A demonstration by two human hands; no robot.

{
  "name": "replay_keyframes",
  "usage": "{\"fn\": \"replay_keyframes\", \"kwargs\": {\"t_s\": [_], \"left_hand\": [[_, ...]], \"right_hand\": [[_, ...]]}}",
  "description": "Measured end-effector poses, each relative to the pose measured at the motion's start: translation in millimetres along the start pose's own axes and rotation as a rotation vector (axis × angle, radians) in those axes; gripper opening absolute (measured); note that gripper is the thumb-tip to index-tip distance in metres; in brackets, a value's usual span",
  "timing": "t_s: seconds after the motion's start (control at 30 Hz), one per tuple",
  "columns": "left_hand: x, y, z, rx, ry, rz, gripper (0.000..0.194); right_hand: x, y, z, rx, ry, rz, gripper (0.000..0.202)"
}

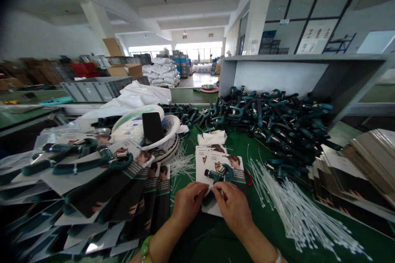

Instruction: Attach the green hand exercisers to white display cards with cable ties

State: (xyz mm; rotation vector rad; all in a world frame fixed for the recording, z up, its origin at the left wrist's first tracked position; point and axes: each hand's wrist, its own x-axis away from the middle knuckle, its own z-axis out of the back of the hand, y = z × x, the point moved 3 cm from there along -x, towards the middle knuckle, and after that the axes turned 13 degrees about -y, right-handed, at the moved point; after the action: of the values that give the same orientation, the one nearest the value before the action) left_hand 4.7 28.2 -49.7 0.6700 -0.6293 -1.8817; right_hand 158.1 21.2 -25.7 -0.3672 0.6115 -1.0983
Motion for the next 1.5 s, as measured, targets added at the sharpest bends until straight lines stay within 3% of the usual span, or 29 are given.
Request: {"fn": "replay_keyframes", "kwargs": {"t_s": [0.4,0.7,0.9,1.07,1.27,1.5], "left_hand": [[0,-2,-1.4,0.033,0.020,-0.029,0.023],[0,-3,-3.3,0.073,0.035,-0.065,0.021],[-1,-8,-7.3,0.320,0.002,0.016,0.022],[-2,-6,-4.8,0.388,-0.040,0.016,0.019],[-1,-1,-4.7,0.305,-0.061,0.011,0.017],[0,9,2.4,0.272,-0.015,-0.025,0.012]], "right_hand": [[0,1,0,-0.017,-0.030,-0.013,0.023],[-5,0,0,-0.014,-0.193,-0.072,0.023],[-12,-4,2,0.054,-0.314,-0.110,0.022],[-7,2,2,-0.016,-0.201,-0.035,0.015],[-2,2,5,-0.074,-0.121,0.291,0.014],[-11,-8,2,-0.053,0.006,0.341,0.015]]}}
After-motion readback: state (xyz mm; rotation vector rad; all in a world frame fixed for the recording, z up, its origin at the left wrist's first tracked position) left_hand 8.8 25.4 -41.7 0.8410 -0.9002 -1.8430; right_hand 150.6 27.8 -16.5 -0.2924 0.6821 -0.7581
